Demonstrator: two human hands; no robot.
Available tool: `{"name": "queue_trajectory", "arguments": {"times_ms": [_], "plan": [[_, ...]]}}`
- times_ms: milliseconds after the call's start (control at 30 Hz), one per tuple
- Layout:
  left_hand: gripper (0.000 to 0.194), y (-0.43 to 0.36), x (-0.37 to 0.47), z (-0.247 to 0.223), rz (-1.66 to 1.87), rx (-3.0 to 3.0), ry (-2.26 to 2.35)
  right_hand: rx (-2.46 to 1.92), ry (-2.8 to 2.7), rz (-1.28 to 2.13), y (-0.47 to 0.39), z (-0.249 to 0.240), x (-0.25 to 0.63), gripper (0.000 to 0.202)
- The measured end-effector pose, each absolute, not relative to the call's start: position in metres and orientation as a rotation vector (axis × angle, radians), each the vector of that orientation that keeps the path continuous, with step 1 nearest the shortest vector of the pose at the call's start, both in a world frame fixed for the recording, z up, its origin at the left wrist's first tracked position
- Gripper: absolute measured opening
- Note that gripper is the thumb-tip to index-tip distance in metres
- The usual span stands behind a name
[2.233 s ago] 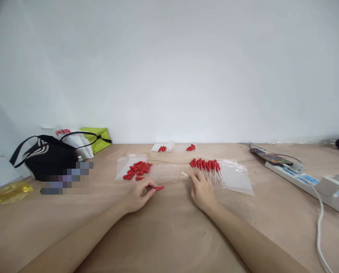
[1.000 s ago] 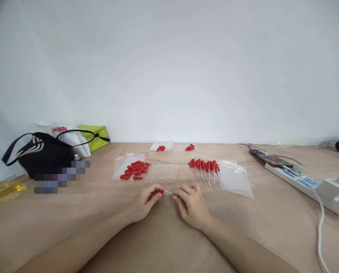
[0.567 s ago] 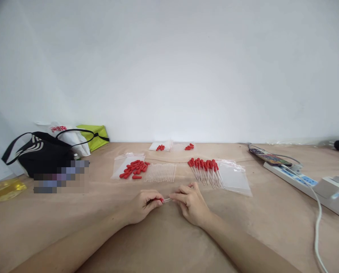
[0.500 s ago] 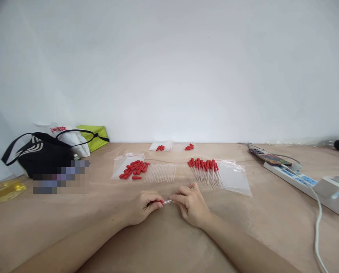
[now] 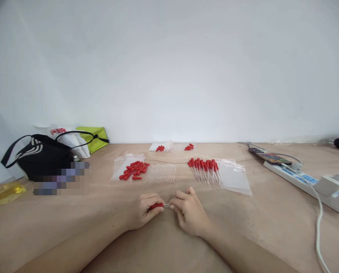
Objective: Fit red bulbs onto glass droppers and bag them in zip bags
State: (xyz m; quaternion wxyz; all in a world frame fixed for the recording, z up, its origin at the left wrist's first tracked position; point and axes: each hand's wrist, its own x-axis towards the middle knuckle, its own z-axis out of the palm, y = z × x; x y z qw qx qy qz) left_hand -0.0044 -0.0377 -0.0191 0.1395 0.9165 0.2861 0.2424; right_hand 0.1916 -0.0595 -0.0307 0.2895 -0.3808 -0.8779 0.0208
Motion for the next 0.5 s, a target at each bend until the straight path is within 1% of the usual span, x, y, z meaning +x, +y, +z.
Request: {"name": "queue_trajectory", "arguments": {"times_ms": [333,400,500], "plan": [[0.018,-0.036,-0.004,-0.017,0.703,2.690,0.803,-1.038,-2.359,0.229,-0.060,-0.026,0.187,0.023],[0.017,-0.032,-0.004,-0.018,0.743,2.686,0.837,-1.044,-2.365,0.193,-0.059,-0.024,0.187,0.023],[0.015,-0.026,-0.006,-0.018,0.834,2.688,0.847,-1.065,-2.393,-0.013,-0.057,-0.023,0.189,0.022]]}}
